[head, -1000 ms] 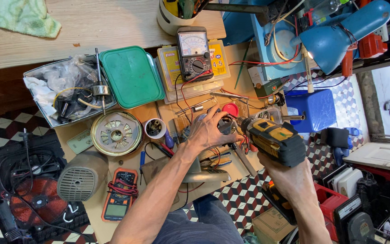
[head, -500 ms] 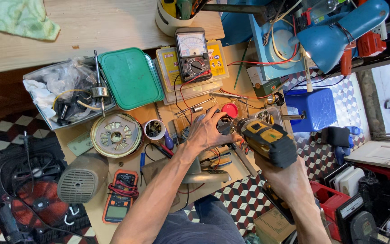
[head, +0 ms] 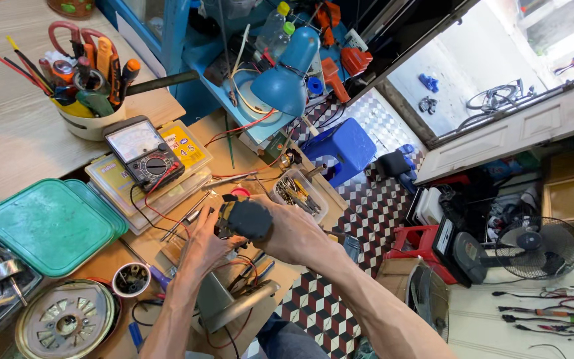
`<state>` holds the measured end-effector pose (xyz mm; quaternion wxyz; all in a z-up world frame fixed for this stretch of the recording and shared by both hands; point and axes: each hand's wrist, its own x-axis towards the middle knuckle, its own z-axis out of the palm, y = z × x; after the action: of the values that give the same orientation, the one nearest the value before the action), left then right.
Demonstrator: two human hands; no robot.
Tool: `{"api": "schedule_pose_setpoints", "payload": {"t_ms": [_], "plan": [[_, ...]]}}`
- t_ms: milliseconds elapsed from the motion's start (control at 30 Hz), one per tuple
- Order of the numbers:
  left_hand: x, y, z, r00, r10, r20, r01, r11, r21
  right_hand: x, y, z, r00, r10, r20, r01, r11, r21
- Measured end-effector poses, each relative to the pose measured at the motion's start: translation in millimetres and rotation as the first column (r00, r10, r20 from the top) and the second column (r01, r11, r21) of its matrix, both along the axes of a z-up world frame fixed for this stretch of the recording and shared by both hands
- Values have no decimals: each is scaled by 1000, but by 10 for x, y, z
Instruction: The person disassembles and reassembles a small electrical motor on a cluttered workbench. They use a screwdriver to remove screws, a power drill to tighten fasteners, and a multimeter to test electrical connections. The person also wipes parts with a cloth and applies liquid from a bottle.
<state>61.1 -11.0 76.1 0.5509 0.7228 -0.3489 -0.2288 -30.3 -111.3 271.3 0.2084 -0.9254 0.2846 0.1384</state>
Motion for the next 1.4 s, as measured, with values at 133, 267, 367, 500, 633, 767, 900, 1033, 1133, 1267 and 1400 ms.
{"api": "schedule_pose_setpoints", "payload": {"t_ms": [133,267,367,500,633,767,900,1033,1133,1267,1400], "plan": [[4,7,-103,998,17,65,-7,988,-151,83,20,15,1000,-5,13,5,1000,8],[21,-72,-219,996,3,91,16,978,-208,151,-43,72,999,-9,-32,9,1000,11],[21,-73,-307,1000,-22,-8,21,990,-139,186,-62,86,999,7,-49,-6,1000,23],[54,-99,-427,998,-37,60,47,982,-185,197,-69,71,999,8,-42,-7,1000,25],[72,-135,-561,995,-89,47,87,995,39,191,-61,57,998,41,-39,-40,999,24],[79,-183,-714,970,-108,218,116,993,-26,193,-57,35,998,24,-50,-23,1000,19],[82,-214,-807,940,-119,319,139,990,-39,214,-64,15,997,43,-61,-43,999,0],[95,-257,-792,924,-94,371,167,971,-171,233,-78,4,997,55,-62,-55,998,0],[128,-253,-743,881,-133,453,136,990,26,232,-70,-5,998,52,-47,-51,998,26],[105,-195,-726,872,-179,455,128,982,142,232,-69,-20,995,69,-78,-69,998,3],[66,-127,-801,964,-163,210,143,984,106,276,-102,-23,991,92,-96,-93,996,0]]}}
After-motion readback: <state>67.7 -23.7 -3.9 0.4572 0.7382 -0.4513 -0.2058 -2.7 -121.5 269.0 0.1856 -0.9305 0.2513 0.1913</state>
